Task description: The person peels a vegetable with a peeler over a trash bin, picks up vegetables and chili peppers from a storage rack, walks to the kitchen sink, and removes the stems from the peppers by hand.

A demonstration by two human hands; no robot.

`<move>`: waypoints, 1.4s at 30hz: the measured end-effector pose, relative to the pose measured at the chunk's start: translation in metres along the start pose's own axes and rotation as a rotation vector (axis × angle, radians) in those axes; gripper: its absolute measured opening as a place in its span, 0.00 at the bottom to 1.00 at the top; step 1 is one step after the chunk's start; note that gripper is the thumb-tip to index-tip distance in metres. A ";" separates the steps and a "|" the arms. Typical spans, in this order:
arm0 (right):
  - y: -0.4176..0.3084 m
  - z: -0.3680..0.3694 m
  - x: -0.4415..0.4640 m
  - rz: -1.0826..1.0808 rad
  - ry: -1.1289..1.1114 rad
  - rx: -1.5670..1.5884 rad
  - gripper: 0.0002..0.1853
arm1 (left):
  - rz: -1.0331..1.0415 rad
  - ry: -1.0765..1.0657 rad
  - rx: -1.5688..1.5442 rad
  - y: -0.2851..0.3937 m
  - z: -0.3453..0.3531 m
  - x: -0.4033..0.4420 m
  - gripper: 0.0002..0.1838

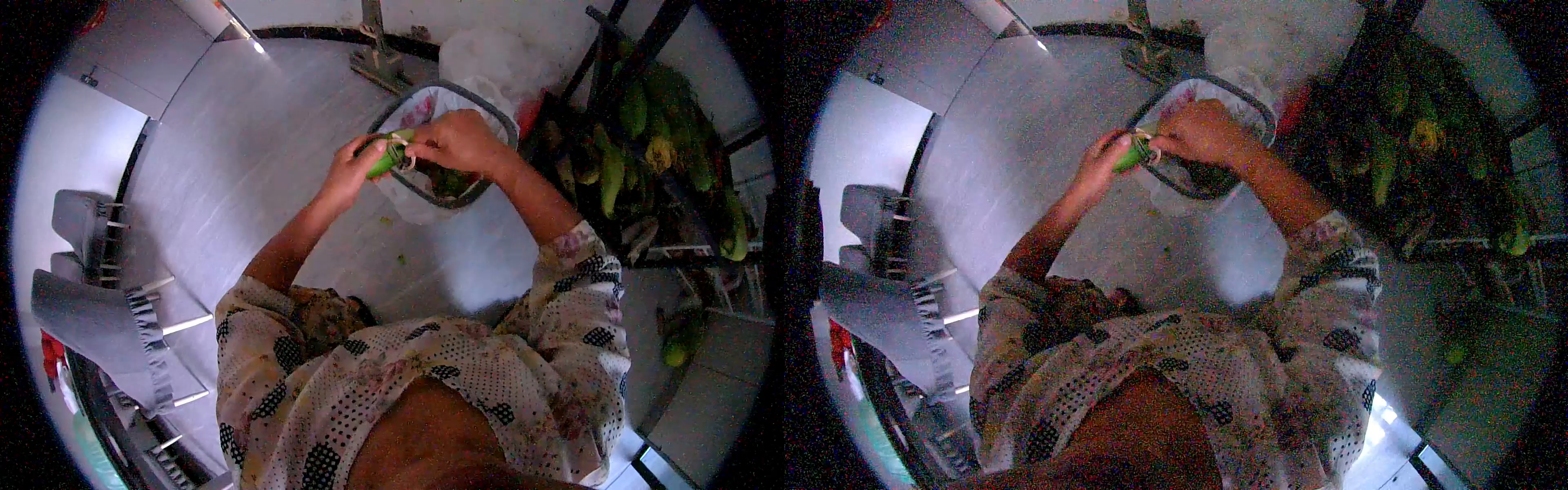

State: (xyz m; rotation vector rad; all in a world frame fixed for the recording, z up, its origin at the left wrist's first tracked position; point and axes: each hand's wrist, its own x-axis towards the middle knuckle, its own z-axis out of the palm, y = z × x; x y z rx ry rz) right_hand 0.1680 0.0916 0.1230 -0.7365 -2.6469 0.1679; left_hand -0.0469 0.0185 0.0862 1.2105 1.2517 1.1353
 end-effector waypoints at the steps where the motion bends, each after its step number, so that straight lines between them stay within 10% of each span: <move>1: 0.002 0.001 -0.001 0.019 -0.017 -0.009 0.17 | 0.006 0.022 -0.016 -0.003 0.000 -0.001 0.23; 10: 0.069 0.021 -0.031 0.356 0.006 -0.206 0.20 | -0.098 0.038 -0.233 0.005 -0.012 0.001 0.23; 26: 0.017 0.019 0.005 0.036 0.094 -0.036 0.18 | -0.092 0.066 -0.309 -0.008 -0.003 0.003 0.21; 32: 0.068 0.028 -0.027 0.411 -0.159 -0.233 0.20 | -0.116 -0.079 -0.273 -0.016 -0.025 0.005 0.20; 42: 0.002 0.011 0.000 0.003 -0.013 0.043 0.16 | -0.221 0.039 -0.375 -0.005 -0.006 0.000 0.17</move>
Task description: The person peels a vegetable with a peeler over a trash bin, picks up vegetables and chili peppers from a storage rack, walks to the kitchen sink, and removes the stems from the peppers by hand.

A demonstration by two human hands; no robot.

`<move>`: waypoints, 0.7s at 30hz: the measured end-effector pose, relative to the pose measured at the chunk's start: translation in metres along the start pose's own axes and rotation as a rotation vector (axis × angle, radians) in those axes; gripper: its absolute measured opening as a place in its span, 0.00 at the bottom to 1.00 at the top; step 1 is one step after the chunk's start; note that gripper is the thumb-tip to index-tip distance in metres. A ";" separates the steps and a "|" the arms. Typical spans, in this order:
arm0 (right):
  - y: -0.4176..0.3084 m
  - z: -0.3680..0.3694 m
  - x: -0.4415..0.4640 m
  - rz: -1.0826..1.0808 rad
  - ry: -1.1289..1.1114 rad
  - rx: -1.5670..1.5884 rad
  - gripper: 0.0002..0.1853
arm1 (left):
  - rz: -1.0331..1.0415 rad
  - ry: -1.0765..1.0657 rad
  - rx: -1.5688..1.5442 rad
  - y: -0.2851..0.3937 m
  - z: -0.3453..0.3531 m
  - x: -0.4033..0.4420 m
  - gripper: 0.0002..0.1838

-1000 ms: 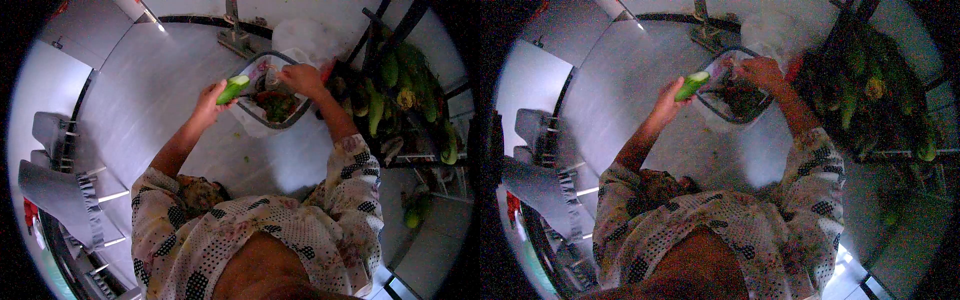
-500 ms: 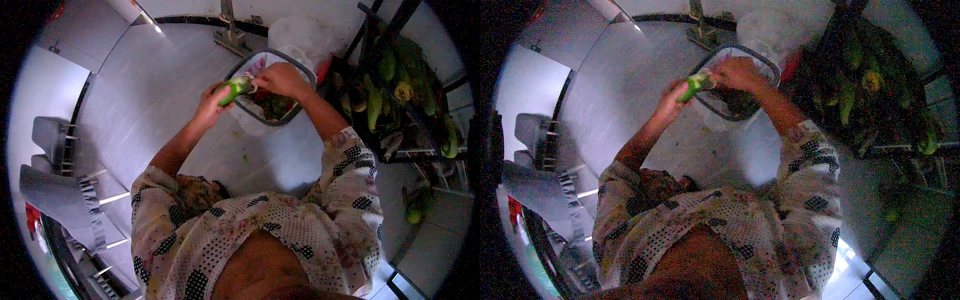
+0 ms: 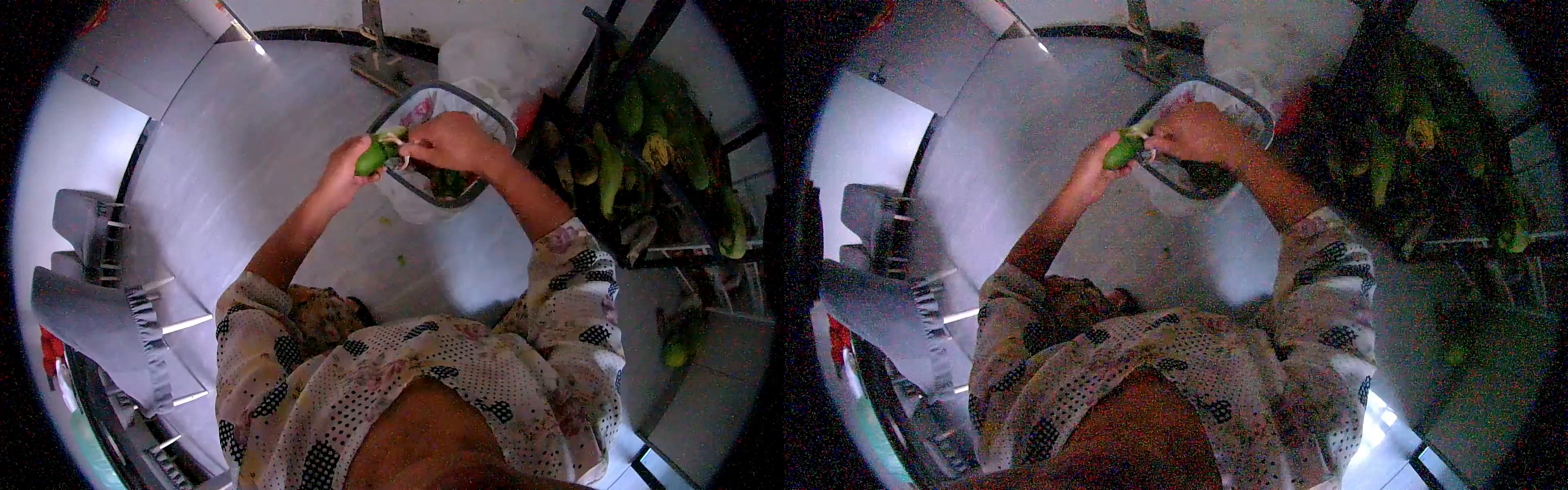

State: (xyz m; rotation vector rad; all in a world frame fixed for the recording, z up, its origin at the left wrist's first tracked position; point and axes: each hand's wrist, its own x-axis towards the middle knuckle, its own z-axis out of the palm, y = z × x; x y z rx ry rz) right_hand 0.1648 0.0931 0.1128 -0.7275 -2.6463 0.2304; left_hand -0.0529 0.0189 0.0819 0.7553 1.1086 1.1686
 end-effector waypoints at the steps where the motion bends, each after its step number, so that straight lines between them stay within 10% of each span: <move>1: -0.003 0.005 0.001 -0.009 -0.004 -0.012 0.16 | 0.039 -0.025 0.043 -0.002 -0.001 0.001 0.17; 14: 0.053 0.005 -0.023 0.380 -0.068 -0.209 0.20 | 0.005 -0.037 0.037 -0.001 -0.010 0.002 0.20; 21: 0.020 0.005 -0.009 0.109 0.002 0.173 0.16 | -0.086 -0.125 0.001 -0.009 -0.012 0.011 0.23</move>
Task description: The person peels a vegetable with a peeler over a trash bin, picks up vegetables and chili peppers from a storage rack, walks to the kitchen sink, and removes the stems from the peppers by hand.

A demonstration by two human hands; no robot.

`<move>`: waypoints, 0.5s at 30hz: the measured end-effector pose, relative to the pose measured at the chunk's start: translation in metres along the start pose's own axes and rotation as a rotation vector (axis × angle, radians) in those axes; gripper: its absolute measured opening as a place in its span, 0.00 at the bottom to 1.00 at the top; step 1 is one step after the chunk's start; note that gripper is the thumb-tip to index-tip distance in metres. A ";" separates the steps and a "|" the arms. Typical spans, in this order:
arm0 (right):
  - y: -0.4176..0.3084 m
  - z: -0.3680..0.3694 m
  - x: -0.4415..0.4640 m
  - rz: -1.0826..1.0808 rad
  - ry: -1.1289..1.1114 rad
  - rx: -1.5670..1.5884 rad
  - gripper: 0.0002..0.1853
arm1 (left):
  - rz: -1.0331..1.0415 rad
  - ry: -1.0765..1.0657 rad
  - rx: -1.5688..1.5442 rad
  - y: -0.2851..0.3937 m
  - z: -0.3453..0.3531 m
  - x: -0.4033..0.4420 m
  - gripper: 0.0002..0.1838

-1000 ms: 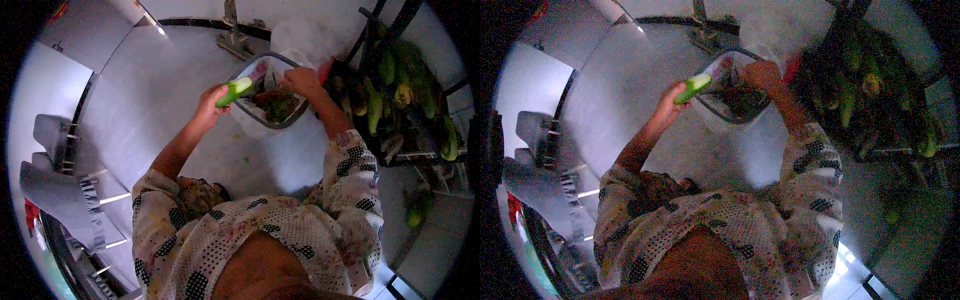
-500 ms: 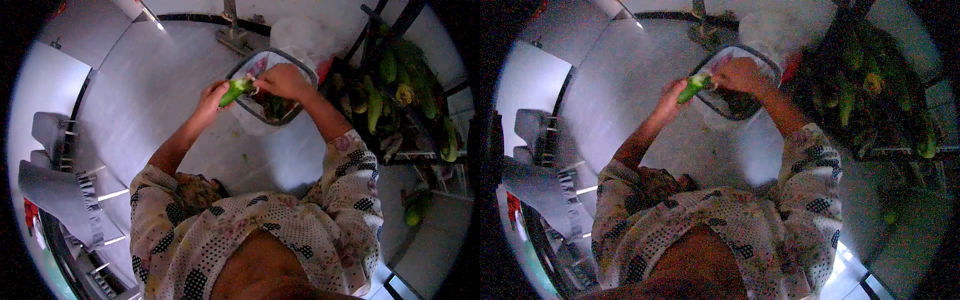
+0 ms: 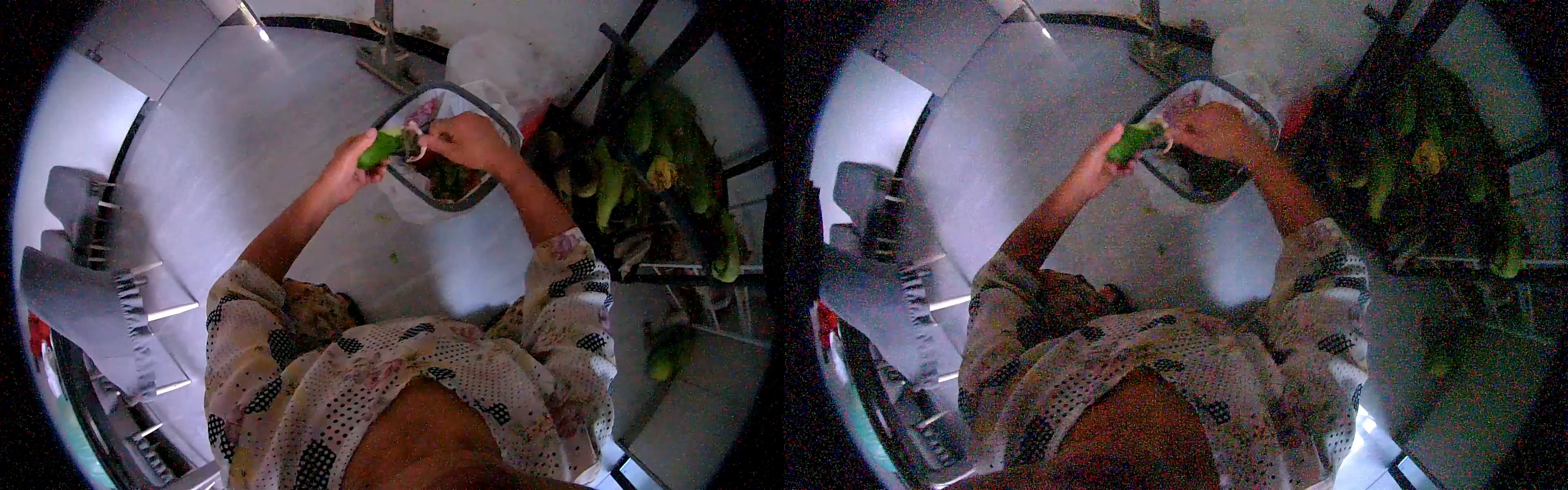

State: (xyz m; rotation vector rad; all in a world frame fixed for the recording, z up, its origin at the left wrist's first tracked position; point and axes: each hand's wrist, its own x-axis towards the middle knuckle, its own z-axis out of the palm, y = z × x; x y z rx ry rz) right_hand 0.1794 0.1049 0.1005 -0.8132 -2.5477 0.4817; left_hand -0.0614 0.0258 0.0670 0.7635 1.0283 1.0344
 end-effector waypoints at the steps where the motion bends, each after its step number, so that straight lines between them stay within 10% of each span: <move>1: -0.014 -0.005 0.003 -0.015 -0.035 -0.018 0.15 | -0.003 -0.029 0.031 0.002 0.002 0.000 0.23; 15: 0.036 -0.002 -0.016 0.291 -0.058 -0.342 0.20 | 0.093 -0.001 0.025 0.010 0.009 -0.014 0.19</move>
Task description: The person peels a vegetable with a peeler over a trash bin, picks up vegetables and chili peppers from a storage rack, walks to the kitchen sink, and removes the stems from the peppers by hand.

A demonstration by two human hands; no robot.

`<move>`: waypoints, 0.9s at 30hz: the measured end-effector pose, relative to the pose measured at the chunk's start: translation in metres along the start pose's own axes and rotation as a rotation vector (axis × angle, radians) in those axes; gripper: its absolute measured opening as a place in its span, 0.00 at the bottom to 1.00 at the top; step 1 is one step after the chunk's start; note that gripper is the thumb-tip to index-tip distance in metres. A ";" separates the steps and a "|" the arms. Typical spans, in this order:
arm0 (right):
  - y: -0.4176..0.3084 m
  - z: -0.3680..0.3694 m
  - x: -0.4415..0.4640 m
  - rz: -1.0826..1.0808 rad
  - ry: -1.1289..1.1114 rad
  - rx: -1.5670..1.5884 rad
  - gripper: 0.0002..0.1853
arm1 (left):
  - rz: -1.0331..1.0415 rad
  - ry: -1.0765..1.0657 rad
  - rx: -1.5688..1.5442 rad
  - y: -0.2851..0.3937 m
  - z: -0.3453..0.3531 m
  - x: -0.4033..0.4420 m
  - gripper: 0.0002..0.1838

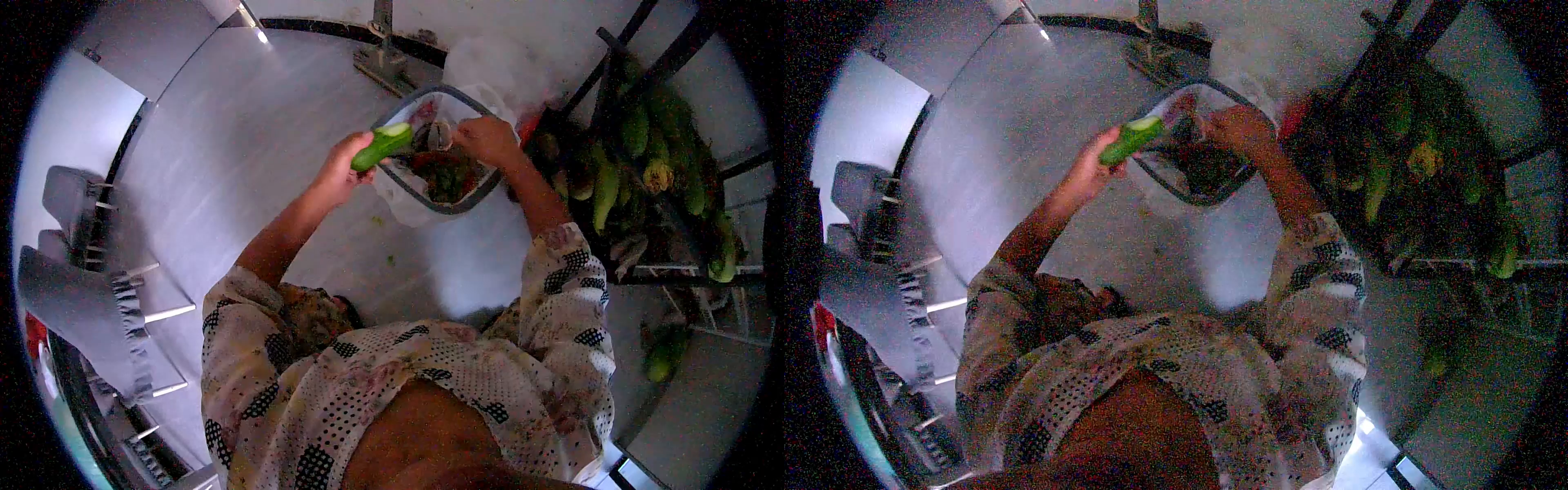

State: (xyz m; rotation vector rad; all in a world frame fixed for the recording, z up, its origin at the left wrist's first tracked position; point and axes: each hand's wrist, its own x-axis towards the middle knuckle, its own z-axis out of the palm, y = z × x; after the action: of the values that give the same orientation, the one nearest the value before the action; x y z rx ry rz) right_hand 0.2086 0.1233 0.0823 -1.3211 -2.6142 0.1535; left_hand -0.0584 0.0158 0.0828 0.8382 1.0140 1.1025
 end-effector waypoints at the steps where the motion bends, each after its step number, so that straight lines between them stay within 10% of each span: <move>1: -0.001 -0.006 -0.001 -0.037 0.009 0.105 0.20 | -0.013 -0.001 -0.025 -0.003 -0.004 0.003 0.19; 16: -0.041 -0.010 0.004 -0.416 0.087 0.180 0.15 | 0.034 0.051 0.289 -0.009 0.007 0.003 0.20; 27: 0.001 -0.007 0.011 -0.061 -0.038 0.137 0.20 | -0.067 -0.132 -0.086 -0.001 -0.011 0.010 0.22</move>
State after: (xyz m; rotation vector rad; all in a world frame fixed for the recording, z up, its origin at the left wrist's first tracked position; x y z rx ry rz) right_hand 0.2043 0.1329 0.0901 -1.2027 -2.6194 0.3440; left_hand -0.0672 0.0262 0.0764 0.7920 0.8728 1.0134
